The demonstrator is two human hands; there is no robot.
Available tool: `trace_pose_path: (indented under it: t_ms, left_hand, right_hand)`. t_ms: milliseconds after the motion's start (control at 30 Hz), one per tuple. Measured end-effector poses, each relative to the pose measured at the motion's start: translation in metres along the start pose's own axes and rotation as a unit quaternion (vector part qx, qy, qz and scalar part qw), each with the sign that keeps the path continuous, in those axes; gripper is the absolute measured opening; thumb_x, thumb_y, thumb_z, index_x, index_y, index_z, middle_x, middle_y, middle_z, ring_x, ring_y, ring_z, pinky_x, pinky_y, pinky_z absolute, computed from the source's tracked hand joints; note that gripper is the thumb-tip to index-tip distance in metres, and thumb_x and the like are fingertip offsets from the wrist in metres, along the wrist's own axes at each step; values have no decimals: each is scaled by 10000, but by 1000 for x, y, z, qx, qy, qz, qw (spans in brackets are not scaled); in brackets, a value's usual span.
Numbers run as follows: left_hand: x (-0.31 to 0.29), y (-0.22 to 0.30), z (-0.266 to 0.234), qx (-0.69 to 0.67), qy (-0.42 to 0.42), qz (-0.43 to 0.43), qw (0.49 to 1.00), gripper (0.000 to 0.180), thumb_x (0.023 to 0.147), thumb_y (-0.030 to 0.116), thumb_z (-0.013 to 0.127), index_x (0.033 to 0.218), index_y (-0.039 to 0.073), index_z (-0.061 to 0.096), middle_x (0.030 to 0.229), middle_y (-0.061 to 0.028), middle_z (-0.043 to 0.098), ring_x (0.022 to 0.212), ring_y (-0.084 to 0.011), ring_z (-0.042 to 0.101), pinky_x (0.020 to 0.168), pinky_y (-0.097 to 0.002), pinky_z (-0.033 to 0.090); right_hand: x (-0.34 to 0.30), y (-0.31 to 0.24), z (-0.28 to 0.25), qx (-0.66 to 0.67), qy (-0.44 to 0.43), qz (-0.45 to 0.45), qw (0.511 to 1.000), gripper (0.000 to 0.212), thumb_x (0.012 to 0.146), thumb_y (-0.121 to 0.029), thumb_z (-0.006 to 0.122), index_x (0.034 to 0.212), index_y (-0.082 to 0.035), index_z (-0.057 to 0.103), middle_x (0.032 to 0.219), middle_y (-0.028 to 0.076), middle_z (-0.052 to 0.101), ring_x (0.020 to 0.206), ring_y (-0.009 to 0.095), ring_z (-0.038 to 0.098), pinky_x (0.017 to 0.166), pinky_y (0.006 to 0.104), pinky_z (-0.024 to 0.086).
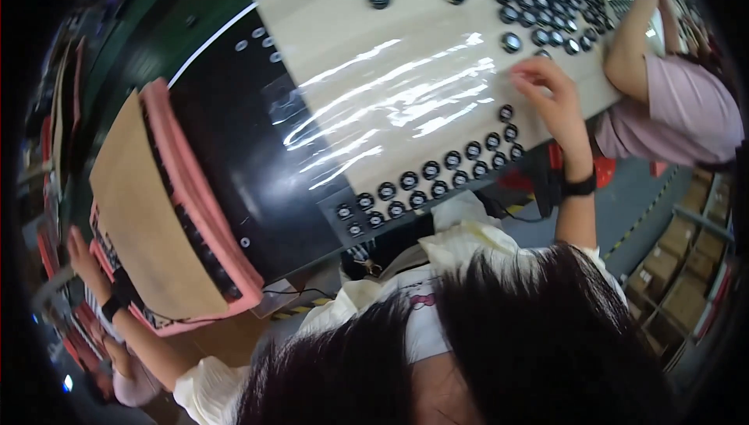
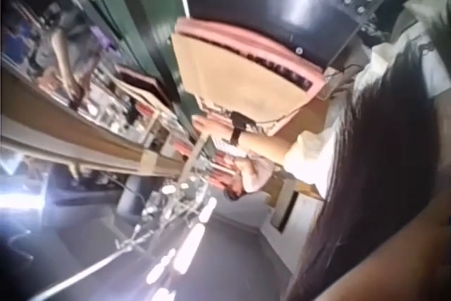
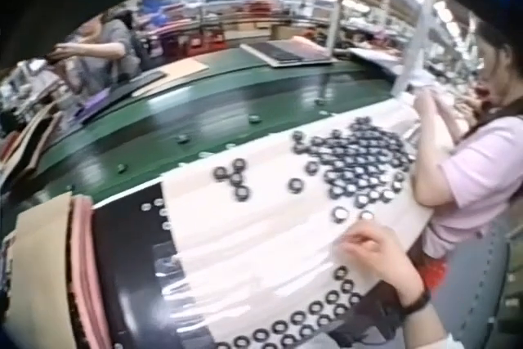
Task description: The person picks up a small black electronic component, peels a circular sticker from a plastic sheet, and presses it onto the component's back. After turning the component over, they place it onto a cardboard sheet and repeat the process.
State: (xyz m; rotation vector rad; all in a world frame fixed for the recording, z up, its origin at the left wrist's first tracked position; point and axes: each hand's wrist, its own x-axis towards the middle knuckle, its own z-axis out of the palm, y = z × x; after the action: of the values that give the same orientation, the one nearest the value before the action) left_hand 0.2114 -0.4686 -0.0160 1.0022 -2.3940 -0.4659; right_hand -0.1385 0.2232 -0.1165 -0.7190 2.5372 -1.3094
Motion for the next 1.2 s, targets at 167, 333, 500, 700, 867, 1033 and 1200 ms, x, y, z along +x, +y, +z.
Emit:
trace_pose_path:
  t_ms: [167, 333, 500, 700, 867, 1033, 1200]
  left_hand:
    - [-61, 282, 95, -16, -255, 140, 957, 317, 898, 178, 418, 1151, -2, 483, 1129, -98, 523, 1032, -157, 495, 888, -252, 361]
    - [-158, 414, 212, 35, -383, 463, 798, 404, 794, 180, 543, 1190, 134, 474, 936, -135, 512, 867, -267, 517, 754, -314, 425]
    - [-195, 438, 281, 63, -397, 493, 772, 481, 750, 286, 590, 1208, 213, 465, 908, -139, 500, 828, -296, 543, 714, -370, 457]
    - [-182, 459, 286, 153, -479, 467, 728, 482, 717, 361, 613, 1150, 179, 505, 943, -153, 529, 827, -319, 564, 681, -385, 467]
    - [-158, 494, 341, 93, -229, 451, 858, 381, 764, 342, 577, 994, 52, 486, 919, -155, 556, 846, -321, 564, 699, -393, 463]
    - [-141, 499, 380, 18, -299, 426, 854, 377, 798, 303, 544, 1088, 84, 446, 895, -167, 556, 785, -323, 558, 652, -390, 452]
    - [-146, 477, 313, -393, -555, 99, 726, 304, 850, 151, 502, 1116, 29, 419, 957, -130, 564, 785, -189, 582, 683, -279, 471]
  right_hand:
    - [10, 16, -1, 31, -113, 50, 992, 56, 756, -70, 602, 787, -32, 576, 781, 2, 537, 761, 95, 502, 684, 209, 391]
    - [9, 19, -8, 24, -207, -53, 977, 54, 723, -67, 614, 736, -42, 568, 726, 8, 520, 751, 130, 477, 704, 229, 376]
    - [11, 14, -3, -44, -203, -110, 972, 49, 707, -54, 609, 703, -50, 561, 701, 9, 500, 732, 145, 450, 709, 242, 363]
    - [-2, -9, -30, 161, -276, -166, 933, 73, 686, -33, 621, 697, -40, 550, 702, 14, 478, 718, 128, 440, 693, 243, 357]
    - [-12, -6, -31, 221, -124, -92, 963, 88, 705, -25, 624, 725, -24, 538, 753, 11, 471, 739, 112, 437, 693, 232, 352]
    - [-7, -14, -20, 234, -36, -46, 970, 77, 737, -23, 606, 759, -20, 532, 799, 7, 467, 762, 111, 439, 720, 227, 354]
    - [6, -35, -19, 290, 58, -93, 951, 67, 753, -17, 591, 755, -28, 525, 912, 51, 508, 880, 133, 489, 777, 240, 366]
